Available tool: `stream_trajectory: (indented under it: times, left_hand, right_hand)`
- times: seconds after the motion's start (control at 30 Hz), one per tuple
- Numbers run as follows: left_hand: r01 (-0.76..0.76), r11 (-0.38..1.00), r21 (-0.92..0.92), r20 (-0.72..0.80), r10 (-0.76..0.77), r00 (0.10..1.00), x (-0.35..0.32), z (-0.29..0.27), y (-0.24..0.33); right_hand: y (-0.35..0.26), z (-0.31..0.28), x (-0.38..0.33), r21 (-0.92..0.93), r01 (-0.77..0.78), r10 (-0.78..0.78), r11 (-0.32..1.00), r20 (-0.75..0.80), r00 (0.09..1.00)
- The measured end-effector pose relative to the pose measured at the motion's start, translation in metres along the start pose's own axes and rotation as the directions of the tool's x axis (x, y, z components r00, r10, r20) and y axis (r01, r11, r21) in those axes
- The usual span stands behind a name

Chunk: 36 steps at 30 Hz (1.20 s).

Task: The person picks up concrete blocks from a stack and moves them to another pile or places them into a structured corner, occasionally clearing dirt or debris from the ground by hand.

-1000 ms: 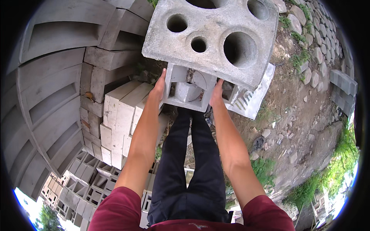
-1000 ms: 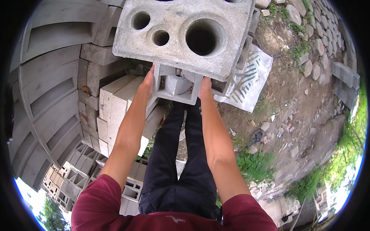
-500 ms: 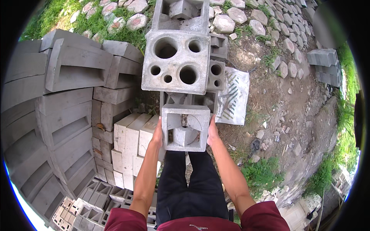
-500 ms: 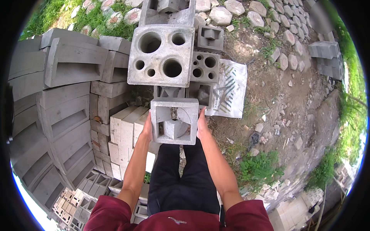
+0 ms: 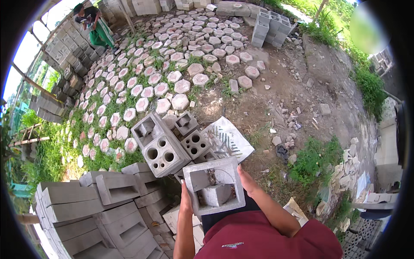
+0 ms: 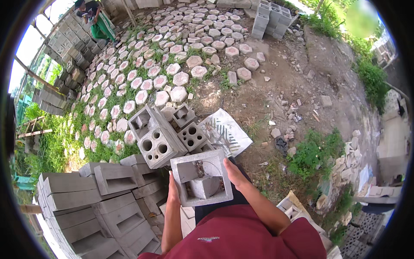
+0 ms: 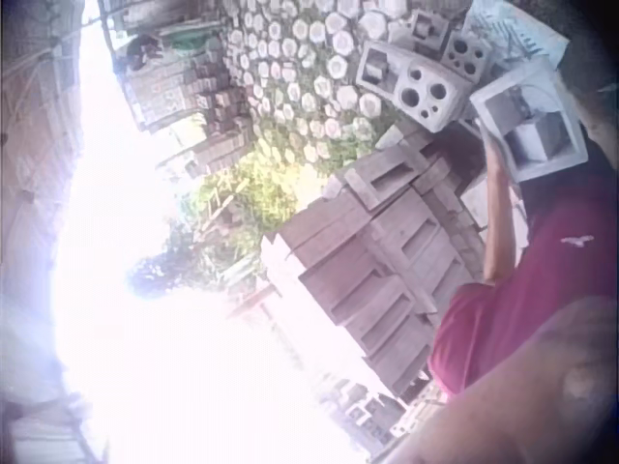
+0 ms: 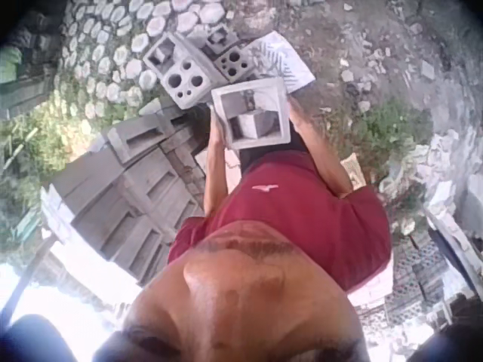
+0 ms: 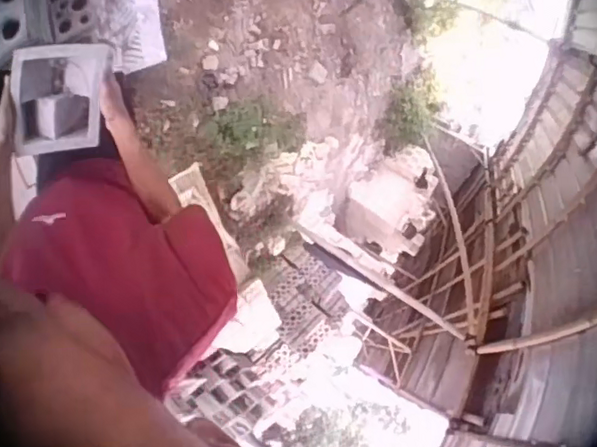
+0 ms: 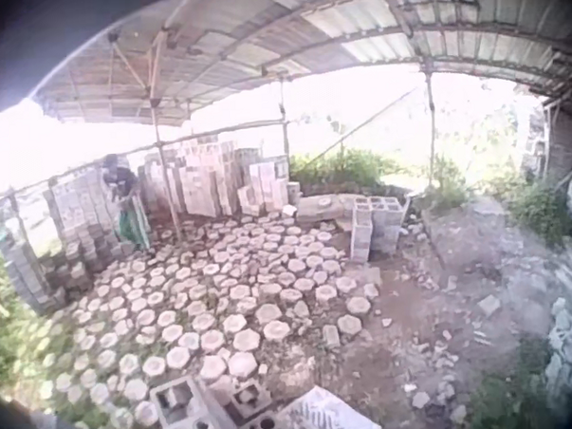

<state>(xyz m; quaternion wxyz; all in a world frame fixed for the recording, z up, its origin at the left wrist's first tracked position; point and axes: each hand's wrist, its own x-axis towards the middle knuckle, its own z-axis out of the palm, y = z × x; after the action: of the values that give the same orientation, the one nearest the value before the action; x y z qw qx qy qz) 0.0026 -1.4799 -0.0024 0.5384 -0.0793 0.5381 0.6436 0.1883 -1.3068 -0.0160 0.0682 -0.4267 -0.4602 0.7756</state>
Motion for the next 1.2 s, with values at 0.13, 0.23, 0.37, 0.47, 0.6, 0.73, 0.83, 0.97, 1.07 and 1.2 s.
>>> stream_trajectory:
  times: [0.13, 0.23, 0.37, 0.47, 0.6, 0.73, 0.83, 0.97, 1.07, 1.2]
  left_hand:
    - [0.010, 0.992, 0.125, 0.100, -0.023, 0.995, -0.011, 0.064, 0.024]
    - [0.072, 0.982, 0.174, 0.094, -0.089, 0.991, -0.007, 0.114, 0.026]
    - [0.018, 0.976, 0.217, 0.116, -0.044, 0.992, 0.014, 0.189, 0.022]
    - [-0.019, 0.976, 0.217, 0.128, -0.009, 0.992, 0.052, 0.240, 0.010]
    - [-0.085, 0.969, 0.233, 0.146, 0.051, 0.988, 0.112, 0.313, 0.000]
    - [0.028, 0.957, 0.287, 0.126, -0.067, 0.990, 0.132, 0.404, 0.003]
    - [0.050, 0.984, 0.169, 0.347, -0.106, 0.932, 0.156, 0.445, 0.003]
    - [-0.016, 0.961, 0.276, 0.365, -0.090, 0.927, 0.197, 0.501, 0.012]
    - [0.013, 0.930, 0.367, 0.354, -0.153, 0.923, 0.225, 0.550, 0.029]
    - [0.086, 0.916, 0.391, 0.406, -0.255, 0.877, 0.296, 0.596, 0.049]
  right_hand:
    - [-0.033, -0.022, -0.034, 0.126, 0.091, -0.076, 0.988, -0.118, 0.990]
    - [-0.056, -0.057, -0.044, 0.177, 0.205, -0.169, 0.963, -0.196, 0.966]
    - [-0.092, -0.116, -0.034, 0.169, 0.278, -0.224, 0.945, -0.283, 0.933]
    - [-0.118, -0.176, -0.017, 0.189, 0.250, -0.202, 0.950, -0.239, 0.950]
    - [-0.178, -0.242, -0.002, 0.163, 0.272, -0.211, 0.948, -0.317, 0.925]
    - [-0.201, -0.326, 0.019, 0.139, 0.297, -0.242, 0.945, -0.318, 0.917]
    - [-0.211, -0.366, 0.033, 0.145, 0.291, -0.203, 0.946, -0.434, 0.878]
    - [-0.241, -0.404, 0.051, 0.240, 0.318, -0.166, 0.917, -0.496, 0.853]
    - [-0.269, -0.428, 0.063, 0.238, 0.314, -0.133, 0.919, -0.563, 0.816]
    - [-0.307, -0.463, 0.108, 0.219, 0.402, -0.184, 0.889, -0.634, 0.751]
